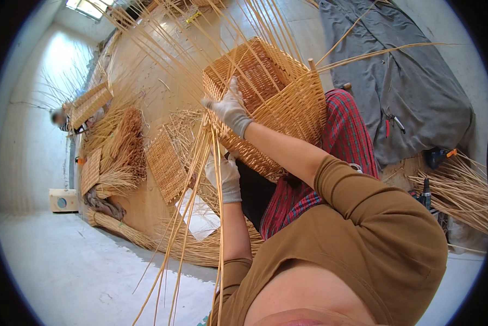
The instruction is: The recorder is weaving a large wicker basket and then uses a measuring tape to check the dimensions.
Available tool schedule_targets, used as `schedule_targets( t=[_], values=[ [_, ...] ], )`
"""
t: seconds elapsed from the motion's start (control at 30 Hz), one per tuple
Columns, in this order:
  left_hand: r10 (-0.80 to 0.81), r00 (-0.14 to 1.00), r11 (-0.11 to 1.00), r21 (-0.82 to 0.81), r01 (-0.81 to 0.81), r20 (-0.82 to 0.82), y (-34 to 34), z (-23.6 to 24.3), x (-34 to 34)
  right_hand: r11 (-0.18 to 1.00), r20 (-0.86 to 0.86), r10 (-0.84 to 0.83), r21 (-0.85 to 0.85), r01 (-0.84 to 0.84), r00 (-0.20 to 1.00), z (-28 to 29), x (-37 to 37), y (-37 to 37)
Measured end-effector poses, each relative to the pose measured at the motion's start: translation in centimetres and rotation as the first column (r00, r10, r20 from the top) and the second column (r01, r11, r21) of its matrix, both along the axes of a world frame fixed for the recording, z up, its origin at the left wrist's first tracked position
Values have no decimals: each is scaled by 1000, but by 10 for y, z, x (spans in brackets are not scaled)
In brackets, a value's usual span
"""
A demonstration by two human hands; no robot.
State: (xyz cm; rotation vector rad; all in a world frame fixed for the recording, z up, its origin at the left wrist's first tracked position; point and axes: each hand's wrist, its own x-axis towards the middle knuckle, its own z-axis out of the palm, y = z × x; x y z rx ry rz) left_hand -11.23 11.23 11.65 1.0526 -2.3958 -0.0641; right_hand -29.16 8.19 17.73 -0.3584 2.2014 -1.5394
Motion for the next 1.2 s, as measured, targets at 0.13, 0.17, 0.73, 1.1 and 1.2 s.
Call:
schedule_targets(
  t=[0.13,0.17,0.73,1.1,1.2],
  values=[
    [31,998,987,156,-39,52,-7,-5,-7,873,-599,115,-319,-368,792,-1,2,8],
    [22,998,988,154,-29,51,-10,-9,-7,876,-601,107,-320,-361,792,9,-6,10],
    [-116,980,927,338,165,-159,-20,-22,-7,728,209,531,-608,-316,821,40,-32,-3],
    [-141,990,960,245,135,9,-49,-22,8,295,-308,245,-880,-373,920,13,-11,47],
    [-188,951,960,250,125,247,-85,-39,41,408,143,666,-892,-197,733,-57,-19,100]
  ],
)
